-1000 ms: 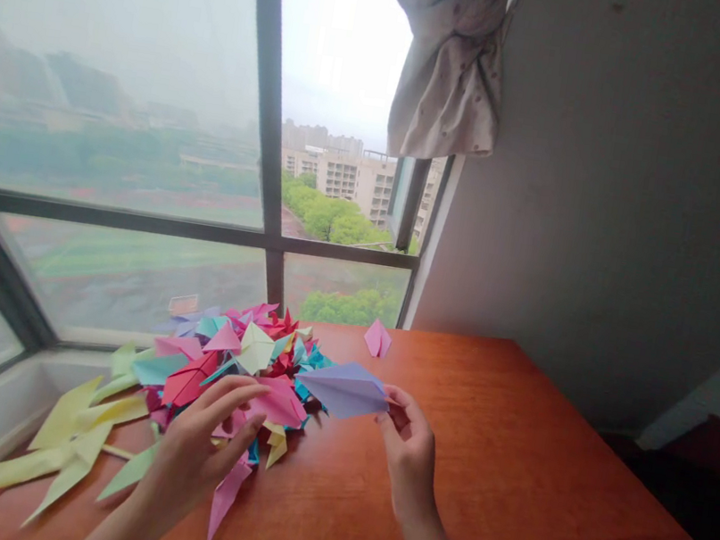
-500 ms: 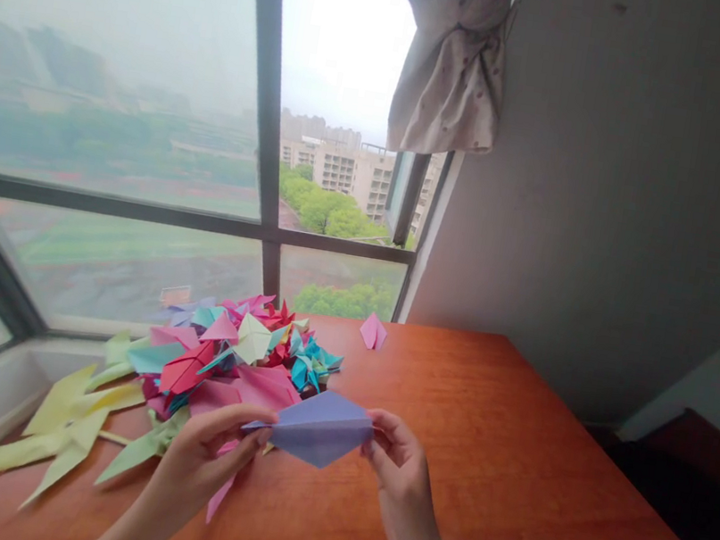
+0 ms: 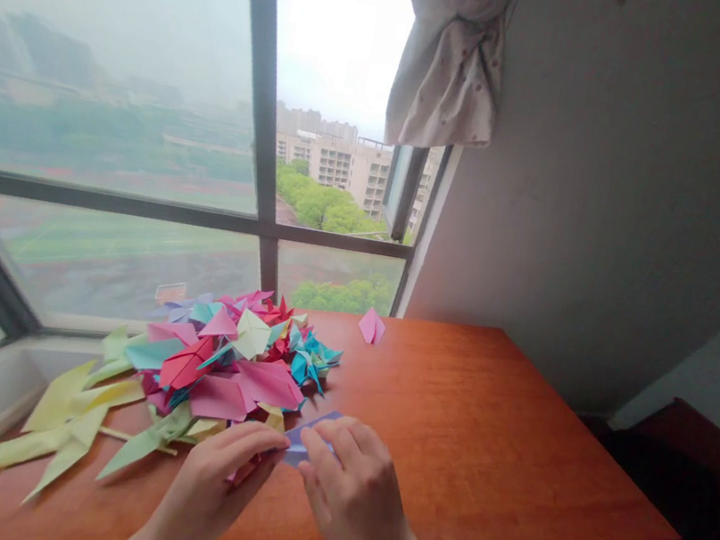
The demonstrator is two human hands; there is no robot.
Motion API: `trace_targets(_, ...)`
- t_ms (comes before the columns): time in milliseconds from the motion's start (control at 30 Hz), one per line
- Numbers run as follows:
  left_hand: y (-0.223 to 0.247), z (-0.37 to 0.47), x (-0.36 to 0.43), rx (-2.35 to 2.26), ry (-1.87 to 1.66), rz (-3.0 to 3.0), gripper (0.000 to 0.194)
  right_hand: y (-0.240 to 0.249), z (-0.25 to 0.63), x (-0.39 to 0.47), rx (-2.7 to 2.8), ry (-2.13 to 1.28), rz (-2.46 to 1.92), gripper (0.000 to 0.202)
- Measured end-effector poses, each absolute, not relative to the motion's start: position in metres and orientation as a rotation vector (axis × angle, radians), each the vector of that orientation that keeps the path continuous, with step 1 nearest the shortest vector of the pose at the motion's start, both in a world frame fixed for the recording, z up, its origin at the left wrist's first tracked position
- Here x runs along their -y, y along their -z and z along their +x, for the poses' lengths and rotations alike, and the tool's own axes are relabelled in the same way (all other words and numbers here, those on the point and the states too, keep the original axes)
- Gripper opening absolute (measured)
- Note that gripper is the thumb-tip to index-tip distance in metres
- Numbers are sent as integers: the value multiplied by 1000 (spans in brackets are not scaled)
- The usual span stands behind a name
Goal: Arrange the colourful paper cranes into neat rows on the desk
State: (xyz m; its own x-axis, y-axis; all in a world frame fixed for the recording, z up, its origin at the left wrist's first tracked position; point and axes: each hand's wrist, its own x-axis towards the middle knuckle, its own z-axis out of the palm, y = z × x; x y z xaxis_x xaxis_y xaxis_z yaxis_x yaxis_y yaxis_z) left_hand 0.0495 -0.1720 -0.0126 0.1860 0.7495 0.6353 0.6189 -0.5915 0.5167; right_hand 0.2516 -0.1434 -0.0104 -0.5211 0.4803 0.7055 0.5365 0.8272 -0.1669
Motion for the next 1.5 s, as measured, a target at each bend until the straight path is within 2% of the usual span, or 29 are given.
trace_targets(200,13,52,172,-1350,-1357,2245,14,18,242,139,2262,153,-716,16)
trace_targets(367,7,35,167,-1423,-1441,2030,12,27,269,128,2259,63,-736,18)
trace_targets(633,12,23,155,-1298,-1442,1766,15,40,301,105,2177,-124,-832,14)
trace_targets(733,15,21,151,-1363,-1467,1813,15,50,320,78,2044,-52,-1002,10)
trace_targets(933,26,18,149,-1413,-1517,2054,15,64,350,-2,1703,155,-1620,24)
trace_targets(1067,32,20,150,-1365,-1533,2188,22,66,338,-56,1705,89,-2032,18)
trace_targets(1267,35,19,157,-1243,-1515,2258,29,84,306,-108,1739,-35,-2180,23)
trace_targets(1500,35,18,161,-1269,-1501,2212,38,98,298,-125,1765,-72,-2239,31)
